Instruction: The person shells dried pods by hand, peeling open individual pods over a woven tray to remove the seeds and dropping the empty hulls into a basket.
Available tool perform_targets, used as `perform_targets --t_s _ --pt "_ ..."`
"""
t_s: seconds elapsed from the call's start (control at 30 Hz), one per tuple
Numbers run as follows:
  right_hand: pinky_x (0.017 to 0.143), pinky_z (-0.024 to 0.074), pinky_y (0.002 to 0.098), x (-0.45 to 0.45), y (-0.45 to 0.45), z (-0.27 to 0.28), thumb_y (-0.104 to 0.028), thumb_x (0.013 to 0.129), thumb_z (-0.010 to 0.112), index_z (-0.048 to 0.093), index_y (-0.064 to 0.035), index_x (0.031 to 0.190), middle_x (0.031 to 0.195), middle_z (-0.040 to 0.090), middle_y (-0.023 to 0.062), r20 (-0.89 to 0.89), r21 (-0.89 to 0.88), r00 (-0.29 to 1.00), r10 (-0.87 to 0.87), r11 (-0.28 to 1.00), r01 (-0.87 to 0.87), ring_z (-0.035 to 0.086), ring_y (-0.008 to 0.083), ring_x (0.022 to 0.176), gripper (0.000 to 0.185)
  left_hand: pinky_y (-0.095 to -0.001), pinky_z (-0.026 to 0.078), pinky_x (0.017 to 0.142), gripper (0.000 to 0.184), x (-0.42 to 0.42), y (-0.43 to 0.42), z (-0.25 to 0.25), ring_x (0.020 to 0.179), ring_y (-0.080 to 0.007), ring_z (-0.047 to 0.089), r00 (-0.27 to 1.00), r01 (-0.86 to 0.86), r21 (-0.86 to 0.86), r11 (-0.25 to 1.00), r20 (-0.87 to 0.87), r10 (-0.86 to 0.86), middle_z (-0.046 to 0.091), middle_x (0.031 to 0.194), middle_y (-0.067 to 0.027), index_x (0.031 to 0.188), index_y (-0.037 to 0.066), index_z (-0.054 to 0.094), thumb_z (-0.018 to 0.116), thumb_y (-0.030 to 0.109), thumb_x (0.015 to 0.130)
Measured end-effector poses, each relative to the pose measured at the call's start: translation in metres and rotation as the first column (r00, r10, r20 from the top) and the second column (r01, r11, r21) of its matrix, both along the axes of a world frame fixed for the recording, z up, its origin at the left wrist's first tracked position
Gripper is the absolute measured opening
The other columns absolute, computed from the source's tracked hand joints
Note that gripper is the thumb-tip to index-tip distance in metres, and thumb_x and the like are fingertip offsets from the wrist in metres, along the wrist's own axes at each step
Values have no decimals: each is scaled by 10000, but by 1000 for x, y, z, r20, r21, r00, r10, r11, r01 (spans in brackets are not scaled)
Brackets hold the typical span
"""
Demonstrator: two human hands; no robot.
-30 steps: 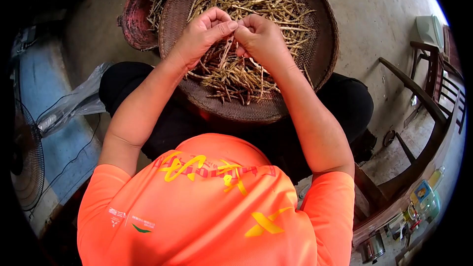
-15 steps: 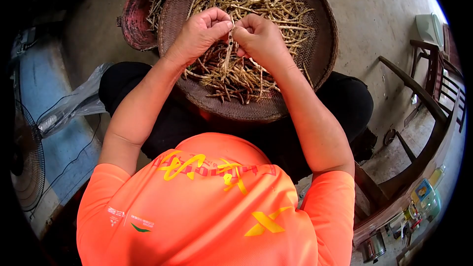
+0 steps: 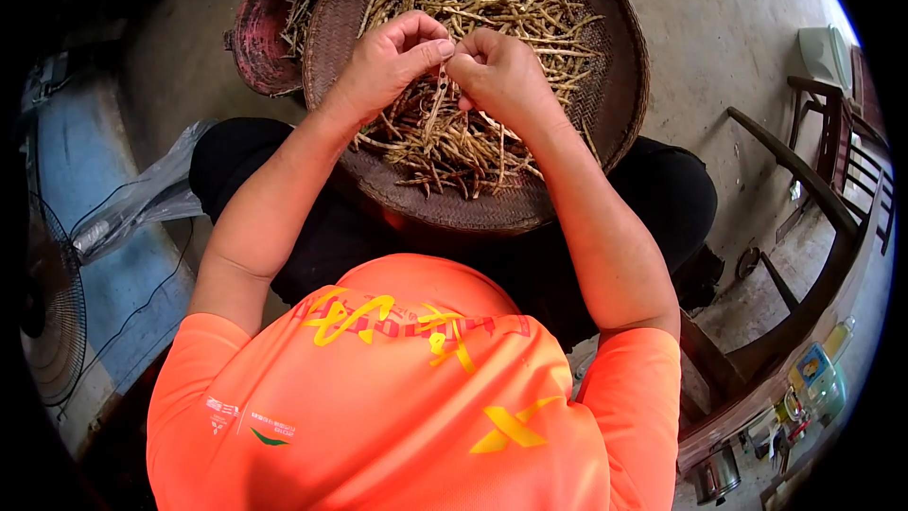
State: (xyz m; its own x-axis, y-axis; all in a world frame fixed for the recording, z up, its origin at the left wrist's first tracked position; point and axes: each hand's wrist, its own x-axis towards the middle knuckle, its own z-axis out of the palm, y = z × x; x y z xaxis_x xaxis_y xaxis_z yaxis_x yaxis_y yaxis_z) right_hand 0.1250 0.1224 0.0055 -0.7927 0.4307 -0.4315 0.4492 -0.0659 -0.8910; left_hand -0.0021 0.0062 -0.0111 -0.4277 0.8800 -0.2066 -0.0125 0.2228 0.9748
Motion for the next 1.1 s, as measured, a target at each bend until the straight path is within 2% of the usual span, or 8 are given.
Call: perform_targets --t_s 0.1,0.17,0.5,0.6,0.67,0.8,0.87,1.1 --pt "484 455 214 0 1 -3 -187 828 554 585 -1 818 645 590 25 -28 -3 1000 -2 1000 2 593 80 533 188 -208 474 667 134 -2 0 5 705 -72 558 993 -13 -19 1000 114 15 593 812 0 941 29 591 615 144 876" --pt "474 440 205 1 1 -4 -171 826 546 581 -19 812 639 579 6 -80 -127 996 -29 992 18 579 67 530 156 -209 473 667 144 -4 0 8 708 -74 561 983 6 -30 1000 183 -1 596 811 -5 932 23 594 617 154 875" --pt "477 445 209 -1 -1 -2 -143 814 559 579 -16 816 647 583 6 -78 -64 997 -10 998 5 572 68 521 128 -208 475 691 89 -7 -2 3 737 -83 571 989 58 -21 998 139 -55 589 813 -13 916 21 580 569 91 862" --pt "481 450 214 -2 -1 2 -134 807 562 579 -9 819 642 583 11 -60 -44 996 -60 997 57 576 73 520 127 -207 472 705 99 -1 -2 3 762 -86 569 981 -30 0 1000 191 29 589 836 -16 931 19 581 565 85 859" --pt "478 451 217 -1 2 -1 -143 809 564 585 -8 814 640 587 17 -53 -12 993 -109 994 109 580 73 523 136 -208 462 711 127 0 -4 3 774 -82 561 998 -62 -54 997 16 63 593 864 -19 949 18 583 590 107 859" --pt "477 453 219 -1 4 -2 -150 812 563 588 -8 817 636 587 17 -46 -9 989 -141 990 141 582 72 524 145 -212 454 711 164 6 -8 8 768 -73 552 998 28 -151 988 -48 -35 600 860 -15 960 17 585 621 140 859" --pt "474 451 218 -1 4 -4 -157 817 560 586 -11 821 627 583 15 -58 -21 986 -157 988 156 584 70 529 148 -216 447 711 192 11 -8 7 764 -66 541 995 101 -197 975 30 -97 602 840 -6 950 19 587 646 174 854" --pt "458 429 207 -1 5 -9 -172 834 559 585 -20 837 648 594 17 -35 -81 986 -162 984 159 569 66 536 155 -218 499 687 188 8 -9 5 734 -106 618 930 101 -169 980 366 -33 648 834 -58 947 6 595 603 185 887"
